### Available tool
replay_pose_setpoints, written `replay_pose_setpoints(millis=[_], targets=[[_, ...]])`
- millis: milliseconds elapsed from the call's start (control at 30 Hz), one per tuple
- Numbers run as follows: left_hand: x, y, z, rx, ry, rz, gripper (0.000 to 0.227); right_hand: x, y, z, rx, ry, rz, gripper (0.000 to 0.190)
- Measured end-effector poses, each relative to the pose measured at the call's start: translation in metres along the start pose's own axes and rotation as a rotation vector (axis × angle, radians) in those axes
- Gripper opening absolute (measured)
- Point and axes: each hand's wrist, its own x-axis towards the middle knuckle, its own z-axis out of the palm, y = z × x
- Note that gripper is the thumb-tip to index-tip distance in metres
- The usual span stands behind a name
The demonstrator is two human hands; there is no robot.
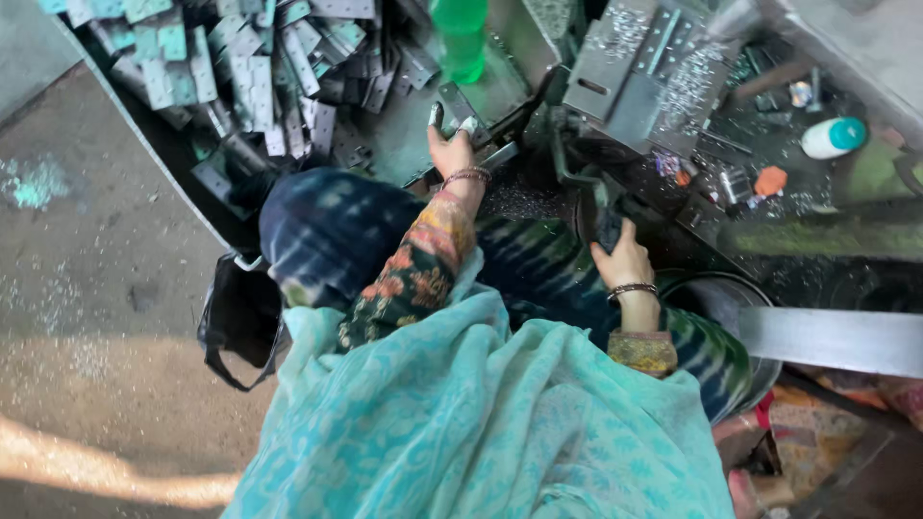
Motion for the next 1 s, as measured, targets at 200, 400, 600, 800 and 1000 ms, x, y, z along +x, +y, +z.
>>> replay_pose_setpoints(millis=[200, 400, 600, 800, 1000], targets=[[-0.098, 0.009, 0.047, 0.527, -0.527, 0.548, 0.055, -0.008, -0.011, -0.004, 0.028, -0.006, 0.003, 0.079], [-0.136, 0.008, 0.091, 1.670, -1.218, 1.275, 0.037, -0.010, -0.012, -0.002, 0.008, -0.024, 0.016, 0.086], [-0.141, -0.001, 0.095, 1.824, -1.162, 1.341, 0.042, -0.012, -0.018, -0.006, 0.025, -0.030, 0.010, 0.087], [-0.120, -0.007, 0.106, 1.613, -1.018, 1.265, 0.047, -0.020, -0.023, -0.010, 0.025, -0.042, 0.017, 0.088], [-0.102, -0.017, 0.144, 1.703, -1.068, 1.149, 0.040, -0.009, -0.021, -0.013, -0.008, -0.058, 0.011, 0.084]])
